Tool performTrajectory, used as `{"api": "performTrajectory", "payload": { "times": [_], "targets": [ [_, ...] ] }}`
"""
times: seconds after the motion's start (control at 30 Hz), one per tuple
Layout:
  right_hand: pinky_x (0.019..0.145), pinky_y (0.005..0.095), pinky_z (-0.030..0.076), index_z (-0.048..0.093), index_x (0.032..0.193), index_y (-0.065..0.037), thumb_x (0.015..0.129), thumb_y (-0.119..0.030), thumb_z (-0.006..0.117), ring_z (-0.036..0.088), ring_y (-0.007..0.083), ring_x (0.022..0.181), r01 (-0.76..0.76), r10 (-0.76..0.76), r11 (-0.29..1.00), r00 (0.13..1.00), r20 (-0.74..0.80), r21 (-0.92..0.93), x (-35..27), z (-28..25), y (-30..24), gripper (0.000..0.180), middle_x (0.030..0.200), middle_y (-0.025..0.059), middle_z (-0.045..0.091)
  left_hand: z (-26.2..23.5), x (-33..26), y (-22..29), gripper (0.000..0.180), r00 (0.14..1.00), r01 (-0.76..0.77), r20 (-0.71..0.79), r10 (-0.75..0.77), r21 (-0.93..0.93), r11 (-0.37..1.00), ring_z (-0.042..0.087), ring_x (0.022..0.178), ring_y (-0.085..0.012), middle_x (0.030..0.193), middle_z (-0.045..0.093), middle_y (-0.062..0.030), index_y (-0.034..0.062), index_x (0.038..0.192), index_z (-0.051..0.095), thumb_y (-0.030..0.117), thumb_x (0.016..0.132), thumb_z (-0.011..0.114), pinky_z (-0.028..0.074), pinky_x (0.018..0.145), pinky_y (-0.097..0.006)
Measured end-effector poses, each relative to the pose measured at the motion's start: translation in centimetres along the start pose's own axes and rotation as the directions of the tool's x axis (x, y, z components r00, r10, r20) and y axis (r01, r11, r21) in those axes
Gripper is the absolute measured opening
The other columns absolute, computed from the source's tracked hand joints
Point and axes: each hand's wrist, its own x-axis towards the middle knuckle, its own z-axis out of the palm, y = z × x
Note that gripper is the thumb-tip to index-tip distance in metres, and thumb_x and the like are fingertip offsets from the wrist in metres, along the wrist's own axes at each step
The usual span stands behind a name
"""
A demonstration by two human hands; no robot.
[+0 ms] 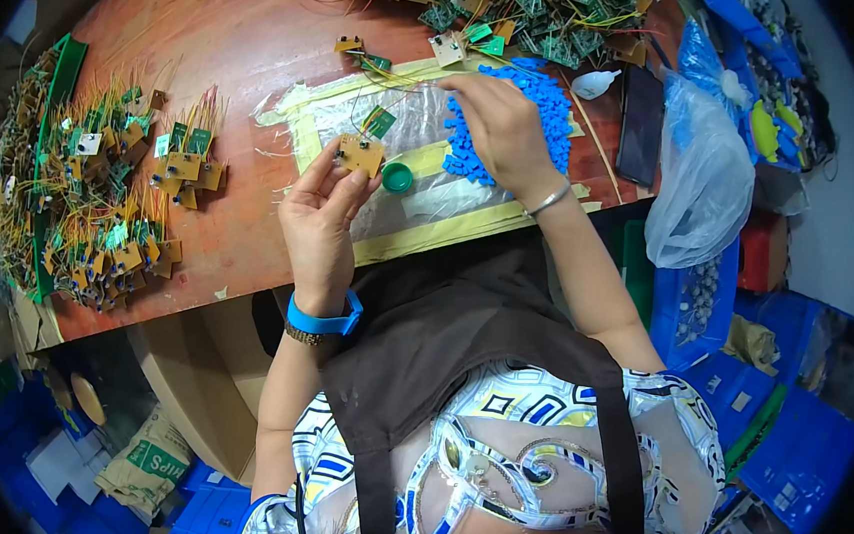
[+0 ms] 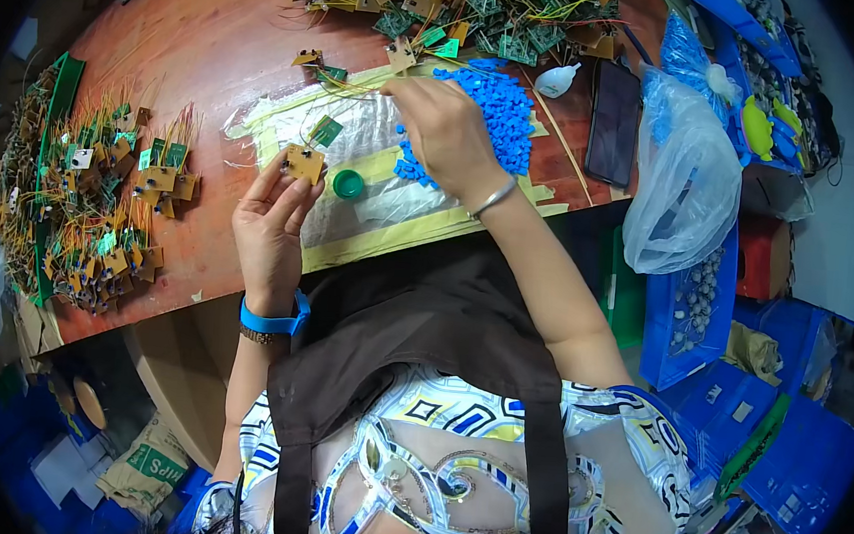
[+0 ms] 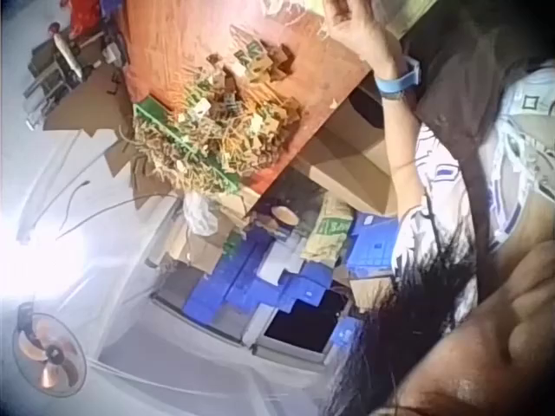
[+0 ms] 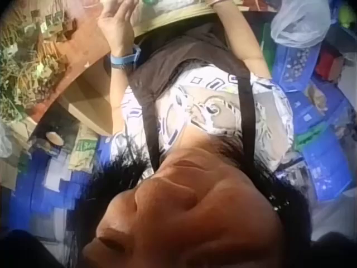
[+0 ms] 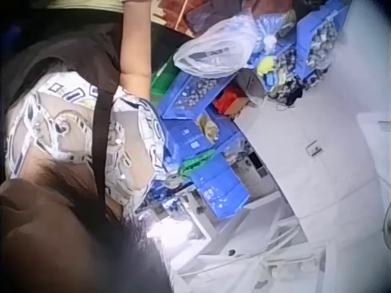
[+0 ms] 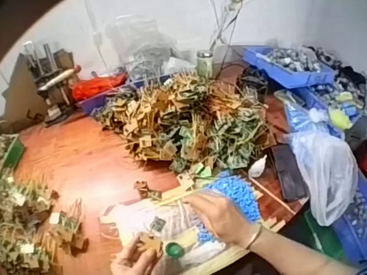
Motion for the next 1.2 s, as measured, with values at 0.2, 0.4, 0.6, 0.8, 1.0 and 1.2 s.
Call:
{"api": "performTrajectory", "payload": {
  "times": [0.2, 0.4, 0.6, 0.8, 1.0, 1.2],
  "targets": [
    [0.079, 0.0378, 0.046, 0.065, 0.099, -0.003, 0.079, 0.001, 0.064, 0.065, 0.0287, 0.085, 0.259, -0.193, 0.897, 0.959, 0.209, -0.359, -0.8, 0.7, 1.4, 0.02, 0.09, 0.0119, 0.069, -0.3, -0.4, -0.1, 0.042, 1.0, -0.001, -0.013, 0.0, -0.039, 0.999, 0.065, 0.092, -0.017, 0.097, 0.06, -0.0054, -0.0067, 0.128, 0.054, -0.006, 0.087, 0.063, 0.058, 0.09, -0.034],
    [0.078, 0.0384, 0.046, 0.064, 0.1, -0.003, 0.077, 0.001, 0.066, 0.065, 0.0286, 0.083, 0.219, -0.194, 0.947, 0.973, 0.124, -0.235, -1.1, 1.0, 1.4, 0.023, 0.087, 0.012, 0.068, -0.5, 0.0, -0.1, 0.046, 0.999, -0.034, -0.009, 0.034, -0.013, 0.999, 0.066, 0.09, -0.0166, 0.097, 0.063, -0.008, -0.0092, 0.133, 0.049, -0.004, 0.089, 0.062, 0.058, 0.085, -0.031],
    [0.078, 0.0381, 0.045, 0.065, 0.095, -0.003, 0.077, -0.002, 0.068, 0.064, 0.0282, 0.081, 0.153, -0.135, 0.96, 0.987, 0.092, -0.235, -1.1, 1.0, 1.1, 0.019, 0.085, 0.0114, 0.068, -0.3, 0.1, 0.3, 0.044, 0.998, -0.063, 0.008, 0.063, 0.034, 0.997, 0.066, 0.089, -0.0172, 0.097, 0.064, -0.0081, -0.0094, 0.132, 0.05, -0.003, 0.09, 0.062, 0.058, 0.085, -0.031],
    [0.075, 0.0381, 0.043, 0.065, 0.091, -0.006, 0.077, -0.004, 0.069, 0.063, 0.026, 0.076, 0.177, -0.142, 0.919, 0.982, 0.123, -0.352, -1.1, 1.7, 0.8, 0.014, 0.079, 0.0091, 0.066, -0.2, 0.0, -0.1, 0.041, 0.999, -0.042, 0.004, 0.042, 0.034, 0.999, 0.065, 0.091, -0.0172, 0.096, 0.062, -0.0065, -0.0062, 0.128, 0.055, -0.005, 0.088, 0.063, 0.058, 0.089, -0.035],
    [0.073, 0.0375, 0.042, 0.066, 0.09, -0.007, 0.077, -0.006, 0.07, 0.062, 0.0249, 0.076, 0.156, -0.145, 0.917, 0.988, 0.058, -0.367, -1.3, 1.1, 0.5, 0.014, 0.078, 0.0071, 0.065, -0.1, 0.1, 0.0, 0.041, 0.998, -0.06, 0.032, 0.059, 0.035, 0.998, 0.066, 0.089, -0.0166, 0.095, 0.063, -0.0066, -0.0066, 0.128, 0.055, -0.005, 0.088, 0.063, 0.058, 0.087, -0.035],
    [0.073, 0.0378, 0.042, 0.065, 0.088, -0.008, 0.075, -0.007, 0.072, 0.062, 0.0241, 0.077, 0.183, -0.183, 0.931, 0.983, 0.032, -0.315, -1.5, 1.1, 0.2, 0.015, 0.076, 0.006, 0.065, -0.2, 0.1, -0.3, 0.041, 0.996, -0.076, 0.043, 0.073, 0.068, 0.995, 0.066, 0.089, -0.0164, 0.094, 0.063, -0.0066, -0.0071, 0.129, 0.054, -0.003, 0.089, 0.063, 0.058, 0.086, -0.034]
  ]
}}
